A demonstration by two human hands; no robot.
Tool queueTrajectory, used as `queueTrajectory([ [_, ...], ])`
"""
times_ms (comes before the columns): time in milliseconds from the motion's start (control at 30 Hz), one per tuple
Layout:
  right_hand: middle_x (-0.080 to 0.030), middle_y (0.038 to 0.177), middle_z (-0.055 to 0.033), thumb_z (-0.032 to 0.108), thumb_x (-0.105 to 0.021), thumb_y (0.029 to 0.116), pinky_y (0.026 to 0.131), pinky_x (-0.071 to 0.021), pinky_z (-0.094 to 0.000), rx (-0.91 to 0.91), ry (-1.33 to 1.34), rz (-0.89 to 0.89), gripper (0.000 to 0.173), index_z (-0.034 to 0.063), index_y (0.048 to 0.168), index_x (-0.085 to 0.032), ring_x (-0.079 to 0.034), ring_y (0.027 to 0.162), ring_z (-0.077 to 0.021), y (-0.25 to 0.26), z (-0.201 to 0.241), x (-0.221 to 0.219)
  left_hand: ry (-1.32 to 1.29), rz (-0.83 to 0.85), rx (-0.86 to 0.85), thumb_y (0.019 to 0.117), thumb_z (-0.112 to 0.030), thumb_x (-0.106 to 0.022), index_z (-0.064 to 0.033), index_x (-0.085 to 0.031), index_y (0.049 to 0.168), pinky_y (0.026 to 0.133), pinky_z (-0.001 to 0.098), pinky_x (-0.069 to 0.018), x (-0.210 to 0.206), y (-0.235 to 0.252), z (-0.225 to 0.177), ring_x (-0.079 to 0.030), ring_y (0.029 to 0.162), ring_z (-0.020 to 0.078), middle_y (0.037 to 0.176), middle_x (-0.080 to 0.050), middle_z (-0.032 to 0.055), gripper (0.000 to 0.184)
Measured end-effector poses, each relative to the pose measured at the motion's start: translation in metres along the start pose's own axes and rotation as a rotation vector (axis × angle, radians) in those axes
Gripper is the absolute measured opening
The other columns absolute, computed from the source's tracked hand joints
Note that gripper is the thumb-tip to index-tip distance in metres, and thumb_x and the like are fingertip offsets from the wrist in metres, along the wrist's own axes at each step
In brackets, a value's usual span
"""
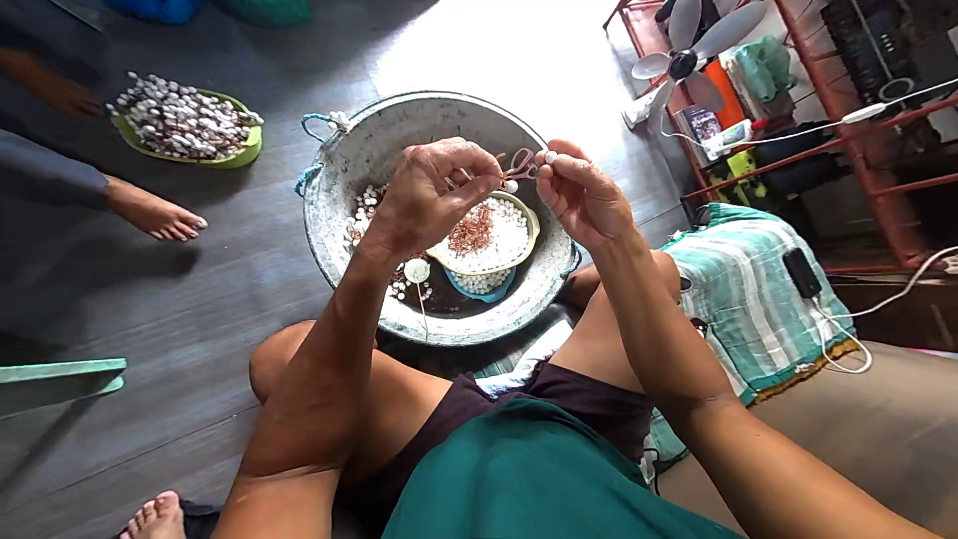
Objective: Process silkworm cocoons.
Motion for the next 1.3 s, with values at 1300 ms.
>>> queueTrajectory([
  [1300, -0.074, 0.100, -0.0155, 0.000, -0.061, 0.1006, 0.078, -0.0632, -0.0323, 0.171, -0.400, -0.055, 0.015, -0.0057, 0.112, -0.069, -0.073, 0.082, -0.0171, -0.007, -0.009, -0.021, 0.196, -0.030, 0.002, 0.0997, -0.024, -0.066, -0.0149, -0.076, 0.104, 0.068, 0.0279, -0.0550, -0.007, 0.000, 0.000, -0.063, 0.075, 0.0060, 0.092, -0.067, -0.0029, 0.014],
])
Point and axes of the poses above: each hand's wrist, its own y-axis towards the middle knuckle, its own x-axis out of the back of the hand, z = x × y, the point moved 4 cm from there along y, towards the middle knuckle
